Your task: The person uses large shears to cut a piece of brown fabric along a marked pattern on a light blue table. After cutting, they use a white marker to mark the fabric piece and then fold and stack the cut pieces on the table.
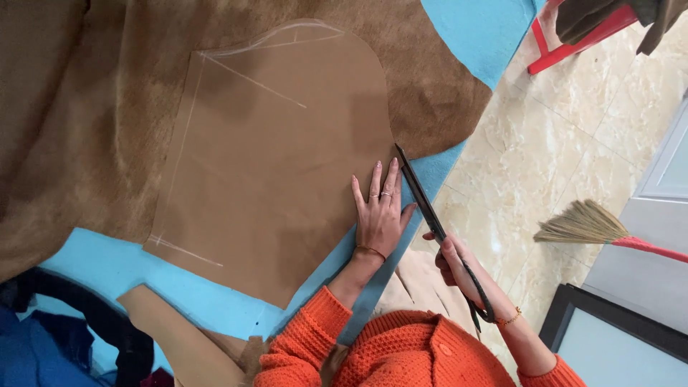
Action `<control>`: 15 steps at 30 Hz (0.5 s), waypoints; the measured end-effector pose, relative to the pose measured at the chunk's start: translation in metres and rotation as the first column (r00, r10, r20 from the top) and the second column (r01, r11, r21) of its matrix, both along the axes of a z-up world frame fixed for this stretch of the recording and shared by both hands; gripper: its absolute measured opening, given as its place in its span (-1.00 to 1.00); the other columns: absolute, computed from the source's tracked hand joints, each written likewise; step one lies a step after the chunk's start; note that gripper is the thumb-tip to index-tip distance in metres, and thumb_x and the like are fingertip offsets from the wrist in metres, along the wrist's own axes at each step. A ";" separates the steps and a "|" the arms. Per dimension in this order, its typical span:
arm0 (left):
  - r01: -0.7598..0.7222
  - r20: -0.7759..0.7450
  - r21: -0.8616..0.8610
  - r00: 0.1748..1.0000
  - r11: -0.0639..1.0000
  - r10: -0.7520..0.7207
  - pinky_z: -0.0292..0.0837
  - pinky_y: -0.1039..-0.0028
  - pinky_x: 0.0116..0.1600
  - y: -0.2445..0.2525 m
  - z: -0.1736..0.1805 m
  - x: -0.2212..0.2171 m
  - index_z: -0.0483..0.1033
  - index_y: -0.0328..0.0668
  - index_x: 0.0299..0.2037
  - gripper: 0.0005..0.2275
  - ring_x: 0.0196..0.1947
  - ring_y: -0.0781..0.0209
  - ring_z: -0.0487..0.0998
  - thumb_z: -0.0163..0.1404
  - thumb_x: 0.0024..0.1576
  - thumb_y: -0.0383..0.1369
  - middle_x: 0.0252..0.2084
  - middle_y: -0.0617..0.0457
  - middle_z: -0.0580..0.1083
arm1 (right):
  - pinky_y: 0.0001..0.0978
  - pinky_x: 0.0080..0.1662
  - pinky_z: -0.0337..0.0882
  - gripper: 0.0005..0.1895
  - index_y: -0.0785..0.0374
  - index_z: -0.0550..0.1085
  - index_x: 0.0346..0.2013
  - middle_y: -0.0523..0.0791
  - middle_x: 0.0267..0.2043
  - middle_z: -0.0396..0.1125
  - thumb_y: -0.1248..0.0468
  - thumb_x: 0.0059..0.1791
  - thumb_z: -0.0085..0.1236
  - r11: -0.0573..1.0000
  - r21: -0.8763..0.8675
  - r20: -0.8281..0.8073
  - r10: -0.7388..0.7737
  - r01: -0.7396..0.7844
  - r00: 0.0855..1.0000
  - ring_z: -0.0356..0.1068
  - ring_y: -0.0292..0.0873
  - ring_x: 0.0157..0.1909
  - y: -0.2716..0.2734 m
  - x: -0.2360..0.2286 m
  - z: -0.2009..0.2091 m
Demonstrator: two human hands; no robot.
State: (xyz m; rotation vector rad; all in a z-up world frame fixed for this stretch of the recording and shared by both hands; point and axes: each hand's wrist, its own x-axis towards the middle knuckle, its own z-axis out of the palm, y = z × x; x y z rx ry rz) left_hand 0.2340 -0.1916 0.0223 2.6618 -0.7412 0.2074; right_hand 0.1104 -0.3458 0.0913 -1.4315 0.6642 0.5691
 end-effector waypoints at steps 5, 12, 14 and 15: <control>0.008 -0.012 -0.040 1.000 0.999 -0.008 -0.13 -0.37 0.48 0.001 -0.003 0.000 0.20 -0.24 0.42 -0.34 0.56 -0.05 -0.01 -0.03 0.18 0.01 0.57 0.01 0.01 | -0.58 -0.46 -0.11 -0.41 0.14 0.35 0.09 -0.29 -0.46 -0.14 -0.23 0.15 -0.41 1.000 0.010 0.004 0.011 -0.011 1.000 -0.15 -0.40 -0.52 0.014 0.015 0.012; -0.008 -0.006 -0.148 1.000 0.989 0.008 -0.13 -0.34 0.49 0.003 -0.006 0.000 0.23 -0.22 0.41 -0.37 0.53 -0.06 0.07 0.03 0.18 -0.07 0.55 0.02 0.07 | -0.57 -0.43 -0.07 -0.38 0.15 0.35 0.09 -0.30 -0.46 -0.09 -0.25 0.14 -0.41 0.998 -0.048 0.010 0.043 -0.042 0.999 -0.11 -0.41 -0.51 0.033 0.044 0.032; -0.013 -0.005 -0.165 1.000 0.986 0.013 -0.12 -0.34 0.49 0.003 -0.006 0.000 0.23 -0.22 0.41 -0.37 0.53 -0.06 0.07 0.05 0.17 -0.10 0.55 0.02 0.08 | -0.57 -0.44 -0.06 -0.37 0.16 0.36 0.08 -0.30 -0.46 -0.09 -0.26 0.14 -0.41 0.997 -0.062 0.004 0.047 -0.047 0.999 -0.10 -0.41 -0.51 0.035 0.045 0.032; -0.018 -0.002 -0.181 1.000 0.983 0.018 -0.11 -0.34 0.49 0.003 -0.006 0.000 0.23 -0.22 0.41 -0.37 0.53 -0.07 0.08 0.07 0.16 -0.13 0.55 0.01 0.09 | -0.56 -0.44 -0.06 -0.35 0.17 0.36 0.07 -0.30 -0.46 -0.10 -0.28 0.13 -0.42 0.996 -0.074 0.000 0.052 -0.052 0.999 -0.10 -0.41 -0.52 0.036 0.045 0.033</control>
